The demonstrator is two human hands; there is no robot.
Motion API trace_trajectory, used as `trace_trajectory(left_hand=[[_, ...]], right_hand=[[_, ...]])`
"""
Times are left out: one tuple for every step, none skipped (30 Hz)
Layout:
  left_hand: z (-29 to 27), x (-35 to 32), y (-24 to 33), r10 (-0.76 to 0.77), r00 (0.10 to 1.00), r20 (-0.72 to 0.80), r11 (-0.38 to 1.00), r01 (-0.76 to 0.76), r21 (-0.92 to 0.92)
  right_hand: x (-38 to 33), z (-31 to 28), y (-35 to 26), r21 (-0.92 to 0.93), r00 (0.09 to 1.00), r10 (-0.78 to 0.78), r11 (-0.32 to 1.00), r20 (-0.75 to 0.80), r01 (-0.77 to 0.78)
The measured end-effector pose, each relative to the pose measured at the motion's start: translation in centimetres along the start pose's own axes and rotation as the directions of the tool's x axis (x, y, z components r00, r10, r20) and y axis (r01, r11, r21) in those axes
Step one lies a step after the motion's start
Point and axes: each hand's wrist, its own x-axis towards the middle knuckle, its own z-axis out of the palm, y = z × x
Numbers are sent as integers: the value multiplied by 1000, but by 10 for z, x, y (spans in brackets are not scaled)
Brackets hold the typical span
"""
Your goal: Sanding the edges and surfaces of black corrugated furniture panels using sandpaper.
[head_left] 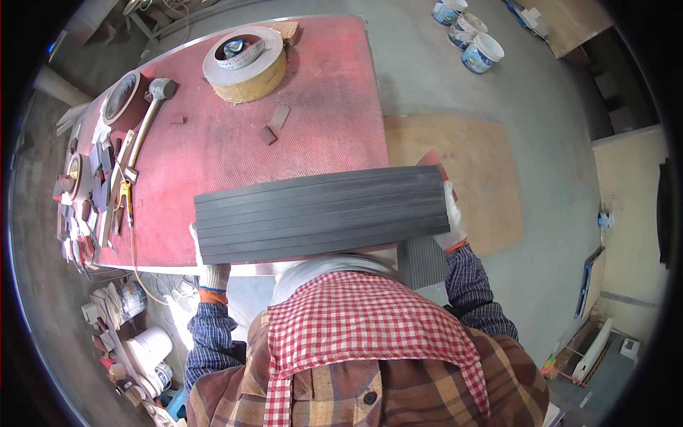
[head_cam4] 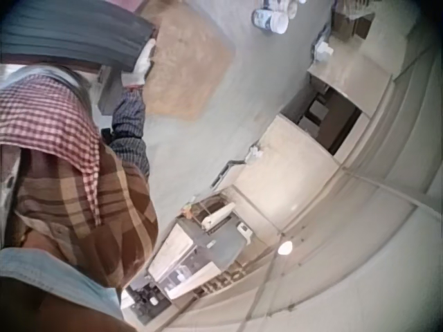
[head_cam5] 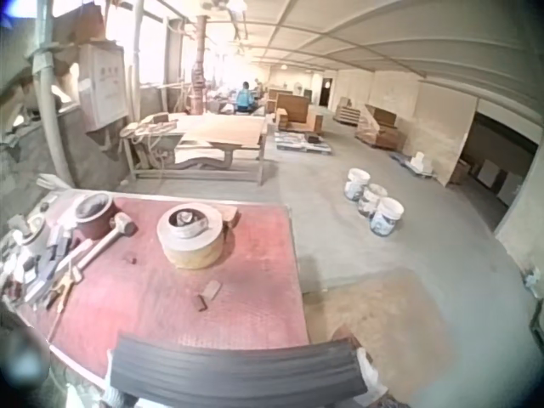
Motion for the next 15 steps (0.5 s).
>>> trace_trajectory(left_hand=[[2,1,3,58,998,-17,990,-55,132],[2,3,9,-2,1000,-13,1000,2,6],[3,6,19,-63,998,-8,991,61,-119],[-2,13,32,-220,973,72,849,227,-477],[-7,19,48,-397,904,155,560,373,-740],[-12,24,67,-318,942,110,646,300,-701],[-12,27,87,-300,953,28,726,247,-642],[-7,26,106,-198,980,-19,796,149,-587],[-3,29,126,-159,982,-101,867,91,-490],[0,35,148,-23,990,-139,920,-33,-391],[0,47,170,59,982,-177,964,-102,-245],[-2,45,191,137,988,-69,989,-141,-44],[-6,42,209,145,989,17,970,-145,197],[-8,42,224,388,888,248,710,-459,534],[-8,44,236,360,839,408,601,-543,587]], right_hand=[[0,-2,6,-80,999,-12,997,-34,10],[0,-6,9,-91,999,9,996,-51,-14],[0,-8,12,-102,997,31,994,-68,-37],[0,-10,14,-46,994,89,995,-62,-92],[-2,-11,15,-124,997,67,990,-43,-72],[-1,-11,15,-200,999,45,979,-25,-49],[-4,-11,13,-401,999,-51,914,15,53],[-1,-9,12,-599,993,-114,796,0,92],[-3,-9,7,-687,966,-233,684,113,245],[1,-7,1,-771,931,-330,549,154,322],[1,-8,-11,-825,910,-367,443,192,353],[8,-6,-24,-788,890,-419,479,182,387],[9,-8,-42,-733,902,-398,561,169,385],[12,-7,-62,-624,984,-166,764,59,166],[15,-7,-86,-339,997,-28,941,-76,0]])
